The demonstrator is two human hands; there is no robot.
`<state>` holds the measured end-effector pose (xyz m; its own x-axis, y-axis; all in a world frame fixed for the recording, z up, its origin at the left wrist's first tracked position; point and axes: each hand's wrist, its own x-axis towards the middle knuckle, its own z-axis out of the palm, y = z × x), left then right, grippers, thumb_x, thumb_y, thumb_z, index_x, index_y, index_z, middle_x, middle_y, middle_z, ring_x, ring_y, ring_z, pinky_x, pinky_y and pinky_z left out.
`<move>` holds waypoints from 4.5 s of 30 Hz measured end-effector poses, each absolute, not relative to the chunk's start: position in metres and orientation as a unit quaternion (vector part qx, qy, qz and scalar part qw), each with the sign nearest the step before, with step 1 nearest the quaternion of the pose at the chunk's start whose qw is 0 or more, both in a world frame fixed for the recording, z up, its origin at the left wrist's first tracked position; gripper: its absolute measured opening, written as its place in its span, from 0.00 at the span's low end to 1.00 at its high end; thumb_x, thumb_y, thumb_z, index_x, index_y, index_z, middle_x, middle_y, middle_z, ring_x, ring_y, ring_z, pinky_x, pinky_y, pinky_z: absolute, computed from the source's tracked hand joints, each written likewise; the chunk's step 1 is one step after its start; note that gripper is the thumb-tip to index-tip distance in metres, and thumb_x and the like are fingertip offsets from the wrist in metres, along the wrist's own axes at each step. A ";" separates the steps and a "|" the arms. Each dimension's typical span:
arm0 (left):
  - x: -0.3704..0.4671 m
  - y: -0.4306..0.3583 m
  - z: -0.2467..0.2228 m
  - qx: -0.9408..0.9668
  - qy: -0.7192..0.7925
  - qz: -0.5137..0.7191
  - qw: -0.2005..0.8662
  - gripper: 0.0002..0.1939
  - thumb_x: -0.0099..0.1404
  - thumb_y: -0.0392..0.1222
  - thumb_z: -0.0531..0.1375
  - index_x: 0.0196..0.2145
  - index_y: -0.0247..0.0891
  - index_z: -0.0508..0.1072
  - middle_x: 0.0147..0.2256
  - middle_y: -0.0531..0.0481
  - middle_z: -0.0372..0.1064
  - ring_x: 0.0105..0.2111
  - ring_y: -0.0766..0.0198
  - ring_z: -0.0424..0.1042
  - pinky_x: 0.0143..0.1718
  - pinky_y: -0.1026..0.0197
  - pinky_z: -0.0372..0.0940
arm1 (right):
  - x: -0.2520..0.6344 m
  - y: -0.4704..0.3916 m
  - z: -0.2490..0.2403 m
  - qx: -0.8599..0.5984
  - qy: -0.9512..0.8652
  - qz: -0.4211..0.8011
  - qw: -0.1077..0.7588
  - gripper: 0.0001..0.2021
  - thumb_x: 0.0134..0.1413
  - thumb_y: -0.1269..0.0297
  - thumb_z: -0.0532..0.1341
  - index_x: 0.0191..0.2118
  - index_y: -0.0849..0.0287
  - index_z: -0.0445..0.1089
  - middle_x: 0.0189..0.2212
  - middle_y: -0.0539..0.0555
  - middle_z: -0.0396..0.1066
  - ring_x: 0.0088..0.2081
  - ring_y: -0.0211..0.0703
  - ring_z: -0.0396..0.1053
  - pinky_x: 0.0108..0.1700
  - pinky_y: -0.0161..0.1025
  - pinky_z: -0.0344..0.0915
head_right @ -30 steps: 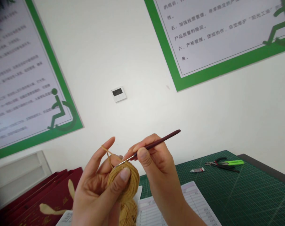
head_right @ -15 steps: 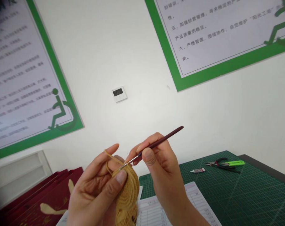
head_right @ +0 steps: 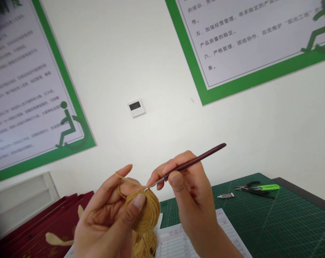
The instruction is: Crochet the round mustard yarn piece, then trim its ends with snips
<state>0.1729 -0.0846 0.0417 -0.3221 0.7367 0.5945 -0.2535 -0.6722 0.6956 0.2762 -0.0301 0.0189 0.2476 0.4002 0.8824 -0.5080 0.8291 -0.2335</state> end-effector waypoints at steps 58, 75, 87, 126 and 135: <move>0.161 -0.084 0.043 0.526 0.234 0.732 0.364 0.29 0.53 0.27 0.71 0.52 0.48 0.76 0.27 0.52 0.75 0.26 0.69 0.70 0.27 0.71 0.67 | 0.280 -0.031 0.025 -0.049 -0.518 0.522 0.675 0.18 0.65 0.52 0.59 0.27 0.57 0.62 0.21 0.46 0.61 0.25 0.36 0.57 0.31 0.37 0.56; 0.172 -0.084 0.038 0.512 0.264 0.758 0.304 0.31 0.54 0.30 0.71 0.54 0.49 0.74 0.27 0.53 0.74 0.26 0.68 0.71 0.27 0.70 0.66 | 0.262 -0.031 0.015 0.025 -0.499 0.464 0.732 0.09 0.66 0.59 0.60 0.34 0.54 0.65 0.28 0.47 0.67 0.30 0.35 0.65 0.33 0.34 0.62; 0.157 -0.086 0.047 0.455 0.186 0.627 0.605 0.33 0.50 0.28 0.73 0.55 0.37 0.77 0.29 0.54 0.69 0.26 0.71 0.72 0.33 0.69 0.70 | 0.259 -0.029 0.008 0.070 -0.547 0.088 0.830 0.06 0.64 0.67 0.60 0.44 0.51 0.73 0.26 0.50 0.69 0.28 0.42 0.66 0.30 0.43 0.65; 0.169 -0.082 0.039 0.497 0.252 0.765 0.322 0.25 0.50 0.30 0.74 0.46 0.45 0.81 0.27 0.54 0.73 0.27 0.70 0.73 0.29 0.73 0.68 | 0.273 -0.032 0.016 0.042 -0.537 0.302 0.786 0.06 0.70 0.60 0.55 0.40 0.53 0.66 0.31 0.49 0.76 0.33 0.38 0.73 0.36 0.37 0.70; 0.170 -0.081 0.040 0.498 0.259 0.772 0.298 0.24 0.50 0.29 0.73 0.45 0.45 0.81 0.27 0.54 0.74 0.28 0.69 0.73 0.30 0.71 0.70 | 0.289 -0.034 0.019 0.032 -0.640 0.039 0.767 0.05 0.67 0.71 0.56 0.43 0.57 0.68 0.34 0.54 0.76 0.36 0.43 0.75 0.39 0.44 0.72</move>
